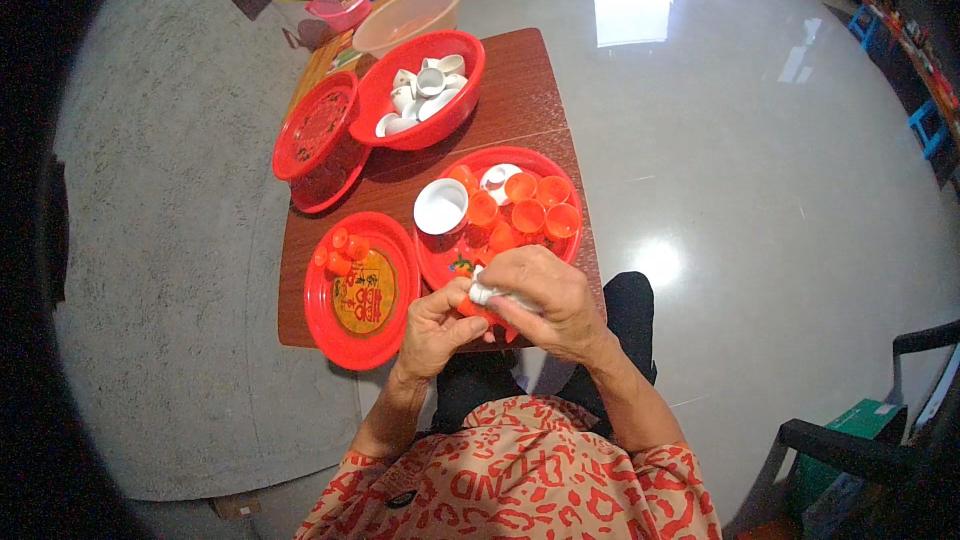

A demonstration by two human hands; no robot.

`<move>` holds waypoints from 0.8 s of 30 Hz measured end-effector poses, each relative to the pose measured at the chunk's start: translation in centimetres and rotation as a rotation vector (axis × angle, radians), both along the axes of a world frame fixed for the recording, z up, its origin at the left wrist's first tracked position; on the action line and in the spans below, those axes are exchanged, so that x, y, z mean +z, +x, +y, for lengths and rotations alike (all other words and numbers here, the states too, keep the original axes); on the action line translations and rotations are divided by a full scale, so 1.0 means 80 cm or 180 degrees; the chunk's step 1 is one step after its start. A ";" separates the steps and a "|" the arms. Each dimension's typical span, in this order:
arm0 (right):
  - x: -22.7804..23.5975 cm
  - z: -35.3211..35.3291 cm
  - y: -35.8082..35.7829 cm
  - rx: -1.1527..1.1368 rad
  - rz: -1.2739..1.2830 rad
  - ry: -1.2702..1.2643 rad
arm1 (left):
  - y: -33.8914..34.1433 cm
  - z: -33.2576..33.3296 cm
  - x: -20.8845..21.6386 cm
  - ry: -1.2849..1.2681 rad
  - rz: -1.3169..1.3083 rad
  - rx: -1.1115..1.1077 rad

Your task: The person wipes small orange plastic cups with a white cloth, handling them one at a time. They pick up each cup from a red tray, wipe it thoroughly, and place it onto another red tray. The process is repeated for multiple cups throughout the video.

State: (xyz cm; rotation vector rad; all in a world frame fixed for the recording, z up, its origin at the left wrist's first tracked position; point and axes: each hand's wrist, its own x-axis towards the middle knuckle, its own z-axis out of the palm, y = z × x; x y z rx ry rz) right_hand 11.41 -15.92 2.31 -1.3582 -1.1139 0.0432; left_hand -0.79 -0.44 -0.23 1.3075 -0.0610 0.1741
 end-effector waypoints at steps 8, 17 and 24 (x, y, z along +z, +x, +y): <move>-0.006 -0.002 0.004 0.0078 0.0233 0.0183 | 0.000 0.004 -0.001 -0.0412 0.0234 -0.0104; 0.004 -0.007 -0.003 0.0254 0.0797 0.0005 | -0.003 0.006 -0.001 -0.1811 0.0115 -0.0608; -0.005 -0.012 -0.023 0.0093 0.0151 0.0116 | 0.008 0.005 0.006 -0.2386 0.0135 -0.0290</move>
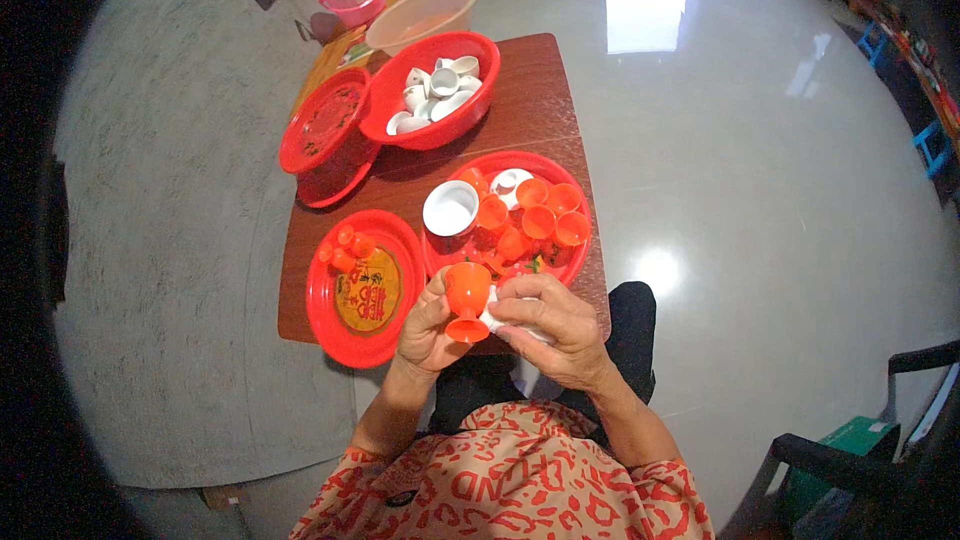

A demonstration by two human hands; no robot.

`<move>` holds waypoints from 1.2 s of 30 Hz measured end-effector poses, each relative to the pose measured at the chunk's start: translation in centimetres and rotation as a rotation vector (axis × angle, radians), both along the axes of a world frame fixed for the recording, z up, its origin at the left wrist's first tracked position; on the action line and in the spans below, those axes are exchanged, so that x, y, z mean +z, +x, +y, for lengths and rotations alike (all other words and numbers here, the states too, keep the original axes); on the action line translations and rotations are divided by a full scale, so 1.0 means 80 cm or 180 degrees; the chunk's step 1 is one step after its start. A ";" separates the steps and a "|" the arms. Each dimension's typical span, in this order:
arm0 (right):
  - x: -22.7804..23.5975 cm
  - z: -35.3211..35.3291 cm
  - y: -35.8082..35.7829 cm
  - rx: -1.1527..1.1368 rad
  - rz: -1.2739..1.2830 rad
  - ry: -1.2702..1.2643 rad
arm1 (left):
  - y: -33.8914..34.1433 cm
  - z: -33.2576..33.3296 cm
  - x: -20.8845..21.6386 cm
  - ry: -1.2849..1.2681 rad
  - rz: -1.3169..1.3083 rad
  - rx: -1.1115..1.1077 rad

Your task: The person wipes small orange plastic cups with a white cloth, handling them one at a time. They pick up each cup from a red tray, wipe it thoroughly, and place it onto another red tray. The process is repeated for multiple cups throughout the video.

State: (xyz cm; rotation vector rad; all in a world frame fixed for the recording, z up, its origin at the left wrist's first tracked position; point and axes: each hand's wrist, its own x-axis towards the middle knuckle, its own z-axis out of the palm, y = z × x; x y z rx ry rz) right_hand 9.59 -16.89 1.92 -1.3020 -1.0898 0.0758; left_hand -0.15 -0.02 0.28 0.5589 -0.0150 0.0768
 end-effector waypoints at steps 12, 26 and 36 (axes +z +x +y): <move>0.022 0.005 0.015 0.0197 -0.0490 -0.0085 | 0.002 -0.002 -0.017 -0.0005 -0.0028 -0.0109; 0.021 -0.003 -0.001 -0.0192 -0.0225 0.0050 | -0.004 -0.001 -0.010 -0.0700 -0.0176 -0.0091; 0.020 0.022 -0.016 -0.0848 -0.0045 0.0024 | 0.002 -0.008 -0.018 -0.1008 -0.0082 0.0033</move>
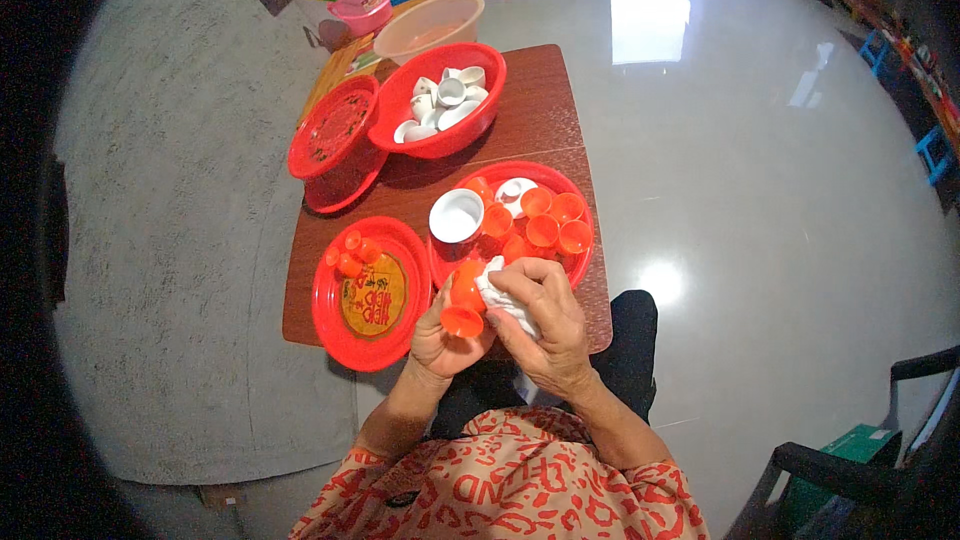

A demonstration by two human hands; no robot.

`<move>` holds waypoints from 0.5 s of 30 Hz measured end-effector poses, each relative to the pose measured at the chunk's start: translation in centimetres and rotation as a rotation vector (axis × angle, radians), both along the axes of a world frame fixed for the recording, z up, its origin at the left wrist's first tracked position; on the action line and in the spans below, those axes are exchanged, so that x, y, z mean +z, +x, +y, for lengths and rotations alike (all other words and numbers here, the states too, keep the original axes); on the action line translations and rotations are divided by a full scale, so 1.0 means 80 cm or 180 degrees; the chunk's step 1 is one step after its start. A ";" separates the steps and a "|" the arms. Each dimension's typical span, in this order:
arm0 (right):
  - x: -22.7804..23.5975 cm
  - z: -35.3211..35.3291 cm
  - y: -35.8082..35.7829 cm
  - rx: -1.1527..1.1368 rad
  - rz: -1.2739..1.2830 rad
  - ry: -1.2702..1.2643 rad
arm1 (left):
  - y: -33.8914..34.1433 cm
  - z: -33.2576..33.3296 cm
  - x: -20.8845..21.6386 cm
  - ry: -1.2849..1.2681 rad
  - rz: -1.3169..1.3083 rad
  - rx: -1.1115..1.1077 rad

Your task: The person wipes small orange plastic cups with a white cloth, handling them one at a time. They pick up each cup from a red tray, wipe it thoroughly, and place it onto another red tray. The process is repeated for multiple cups throughout the video.

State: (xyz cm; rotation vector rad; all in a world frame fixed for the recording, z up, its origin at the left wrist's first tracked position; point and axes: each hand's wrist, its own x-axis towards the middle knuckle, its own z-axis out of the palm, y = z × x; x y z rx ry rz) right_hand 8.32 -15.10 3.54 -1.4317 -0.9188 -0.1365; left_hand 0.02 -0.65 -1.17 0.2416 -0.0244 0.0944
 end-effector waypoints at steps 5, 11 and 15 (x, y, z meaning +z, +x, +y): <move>-0.021 0.002 -0.015 0.0180 0.0012 0.0077 | 0.004 -0.002 -0.005 -0.0025 -0.0033 -0.0214; -0.008 -0.002 -0.006 -0.0288 0.0029 0.0074 | 0.013 -0.009 0.006 0.0122 0.0264 0.0038; -0.005 0.005 0.002 -0.0225 0.0111 -0.0081 | 0.016 -0.013 0.017 0.0118 0.0321 0.0133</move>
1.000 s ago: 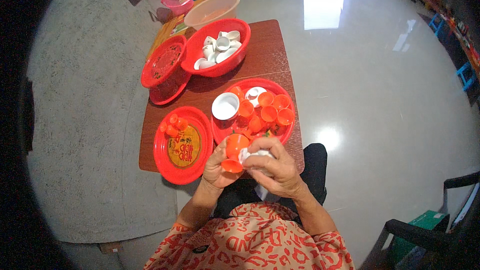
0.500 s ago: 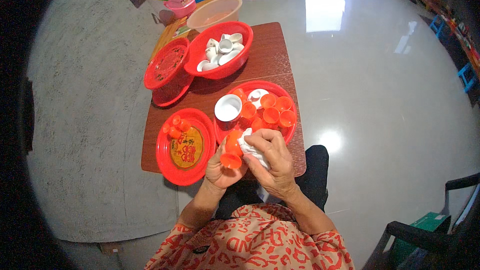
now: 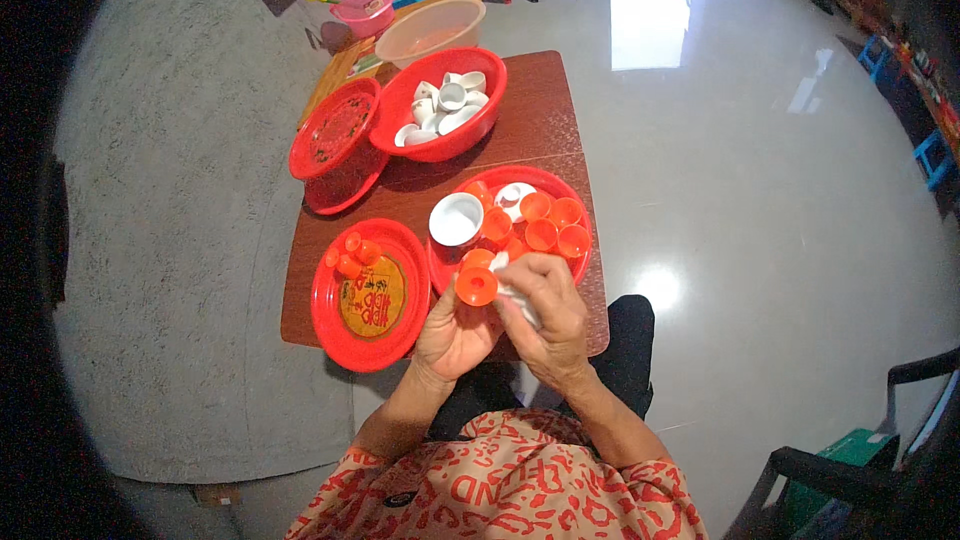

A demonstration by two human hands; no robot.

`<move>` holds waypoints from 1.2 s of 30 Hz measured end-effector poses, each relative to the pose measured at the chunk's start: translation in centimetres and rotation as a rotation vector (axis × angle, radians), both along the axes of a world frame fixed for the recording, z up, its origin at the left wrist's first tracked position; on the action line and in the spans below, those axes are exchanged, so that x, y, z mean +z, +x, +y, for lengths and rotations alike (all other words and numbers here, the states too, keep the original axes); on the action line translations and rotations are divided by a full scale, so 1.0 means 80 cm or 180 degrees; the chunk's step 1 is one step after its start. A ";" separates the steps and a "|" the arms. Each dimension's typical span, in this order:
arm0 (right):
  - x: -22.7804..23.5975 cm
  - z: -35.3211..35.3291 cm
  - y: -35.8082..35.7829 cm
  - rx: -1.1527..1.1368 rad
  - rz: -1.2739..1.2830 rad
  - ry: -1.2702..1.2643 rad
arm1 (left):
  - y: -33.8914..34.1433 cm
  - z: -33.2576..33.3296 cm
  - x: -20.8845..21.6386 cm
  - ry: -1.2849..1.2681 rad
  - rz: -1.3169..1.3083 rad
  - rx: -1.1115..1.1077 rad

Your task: The person wipes small orange plastic cups with a white cloth, handling them one at a time. They pick up each cup from a red tray, wipe it thoroughly, and place it onto another red tray. The process is repeated for multiple cups throughout the video.

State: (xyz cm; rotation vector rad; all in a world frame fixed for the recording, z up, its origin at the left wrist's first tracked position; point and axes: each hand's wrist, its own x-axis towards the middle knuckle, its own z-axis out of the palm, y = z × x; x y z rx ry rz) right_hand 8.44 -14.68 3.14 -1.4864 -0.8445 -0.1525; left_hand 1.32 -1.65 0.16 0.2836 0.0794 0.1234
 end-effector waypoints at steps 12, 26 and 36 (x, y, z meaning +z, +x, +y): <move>0.013 -0.009 0.011 -0.0407 -0.0892 -0.0325 | 0.001 -0.013 0.015 0.0859 0.0217 0.0676; 0.008 0.001 0.005 -0.0633 -0.0754 -0.0323 | -0.001 -0.012 0.007 0.1674 0.0344 0.1083; 0.000 -0.006 0.002 -0.0176 -0.0164 -0.0513 | 0.000 -0.010 0.002 0.1919 0.0385 0.1298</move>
